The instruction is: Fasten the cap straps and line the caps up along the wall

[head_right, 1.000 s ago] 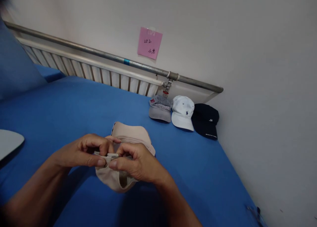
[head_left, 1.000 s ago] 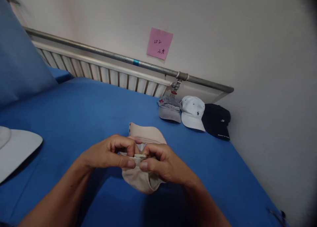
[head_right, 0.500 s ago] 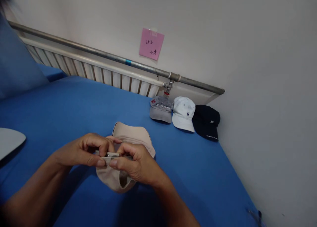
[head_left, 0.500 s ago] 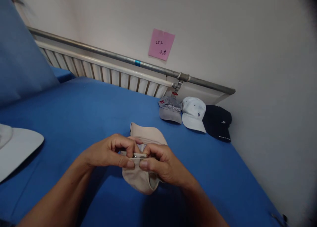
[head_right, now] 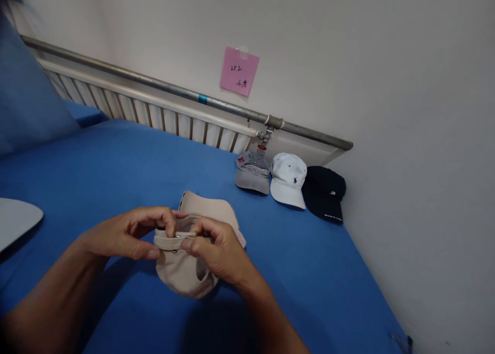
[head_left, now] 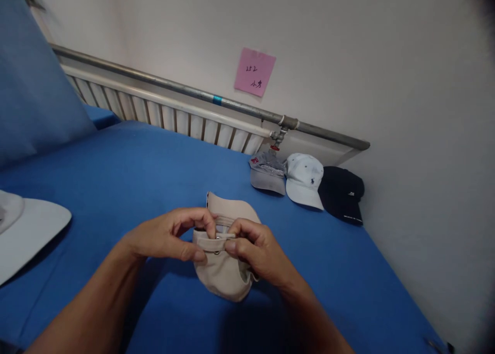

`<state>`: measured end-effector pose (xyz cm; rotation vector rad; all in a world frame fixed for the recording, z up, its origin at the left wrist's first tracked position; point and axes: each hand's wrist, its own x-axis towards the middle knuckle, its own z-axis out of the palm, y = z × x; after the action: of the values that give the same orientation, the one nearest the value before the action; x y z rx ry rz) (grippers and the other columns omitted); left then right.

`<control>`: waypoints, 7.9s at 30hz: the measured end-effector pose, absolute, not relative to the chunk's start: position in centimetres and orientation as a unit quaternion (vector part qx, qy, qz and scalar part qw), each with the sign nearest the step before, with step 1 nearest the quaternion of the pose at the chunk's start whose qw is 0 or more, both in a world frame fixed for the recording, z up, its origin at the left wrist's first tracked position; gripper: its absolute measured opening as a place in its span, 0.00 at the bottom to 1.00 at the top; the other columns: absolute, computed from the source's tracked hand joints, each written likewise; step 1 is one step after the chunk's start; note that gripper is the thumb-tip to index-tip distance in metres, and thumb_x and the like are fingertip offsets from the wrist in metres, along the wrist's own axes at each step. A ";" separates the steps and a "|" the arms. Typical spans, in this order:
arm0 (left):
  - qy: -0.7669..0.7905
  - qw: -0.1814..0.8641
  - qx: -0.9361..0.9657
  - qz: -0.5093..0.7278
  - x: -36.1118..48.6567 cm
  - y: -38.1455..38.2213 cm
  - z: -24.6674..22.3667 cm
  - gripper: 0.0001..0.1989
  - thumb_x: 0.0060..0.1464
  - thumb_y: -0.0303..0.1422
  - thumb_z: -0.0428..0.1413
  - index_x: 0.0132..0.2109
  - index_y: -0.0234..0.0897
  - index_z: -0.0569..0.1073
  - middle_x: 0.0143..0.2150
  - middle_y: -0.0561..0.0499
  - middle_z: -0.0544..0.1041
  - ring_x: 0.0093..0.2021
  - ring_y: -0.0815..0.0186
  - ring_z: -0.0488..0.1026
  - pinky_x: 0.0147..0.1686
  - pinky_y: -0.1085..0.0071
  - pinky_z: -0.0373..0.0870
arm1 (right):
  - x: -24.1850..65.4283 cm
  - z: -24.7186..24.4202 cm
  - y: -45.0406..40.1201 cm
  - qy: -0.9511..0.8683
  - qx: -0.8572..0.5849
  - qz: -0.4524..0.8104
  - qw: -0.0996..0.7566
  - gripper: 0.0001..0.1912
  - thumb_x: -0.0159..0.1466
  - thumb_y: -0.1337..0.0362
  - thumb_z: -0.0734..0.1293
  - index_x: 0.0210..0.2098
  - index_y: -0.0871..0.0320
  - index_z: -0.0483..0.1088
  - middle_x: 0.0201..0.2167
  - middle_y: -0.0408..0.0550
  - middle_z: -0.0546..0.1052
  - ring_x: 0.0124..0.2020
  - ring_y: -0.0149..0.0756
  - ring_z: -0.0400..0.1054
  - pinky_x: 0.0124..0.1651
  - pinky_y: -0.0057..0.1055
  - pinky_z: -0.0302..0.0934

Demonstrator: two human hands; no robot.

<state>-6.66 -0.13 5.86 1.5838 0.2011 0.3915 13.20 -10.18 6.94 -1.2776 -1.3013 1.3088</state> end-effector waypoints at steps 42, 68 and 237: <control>0.114 0.739 0.659 0.078 -4.8 -0.9 5.3 0.10 0.51 0.25 0.55 0.42 0.36 0.74 0.36 0.54 0.72 0.35 0.69 0.66 0.34 0.74 0.61 | 13.5 8.4 -10.7 -0.526 -0.426 0.518 0.523 0.03 0.59 0.64 0.71 0.31 0.54 0.72 0.29 0.40 0.76 0.31 0.28 0.69 0.36 0.26 0.62; 0.208 0.812 0.490 0.238 -4.1 -1.4 5.8 0.18 0.40 0.23 0.67 0.41 0.37 0.78 0.33 0.54 0.78 0.32 0.72 0.73 0.33 0.77 0.67 | 13.5 8.7 -10.9 -0.677 -0.522 0.217 0.473 0.10 0.53 0.75 0.63 0.25 0.54 0.70 0.25 0.41 0.74 0.32 0.34 0.67 0.41 0.34 0.61; 0.176 0.500 0.847 0.038 -1.9 -2.4 3.7 0.14 0.59 0.28 0.49 0.46 0.41 0.77 0.43 0.50 0.80 0.44 0.60 0.75 0.45 0.70 0.67 | 15.4 2.2 -14.3 -0.723 -0.611 0.066 0.317 0.05 0.66 0.64 0.64 0.36 0.59 0.71 0.31 0.47 0.79 0.32 0.36 0.68 0.39 0.34 0.55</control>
<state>-1.87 -2.37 3.70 2.0484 0.4261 0.0919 15.43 -14.34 2.16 -1.6078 -1.9029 0.1746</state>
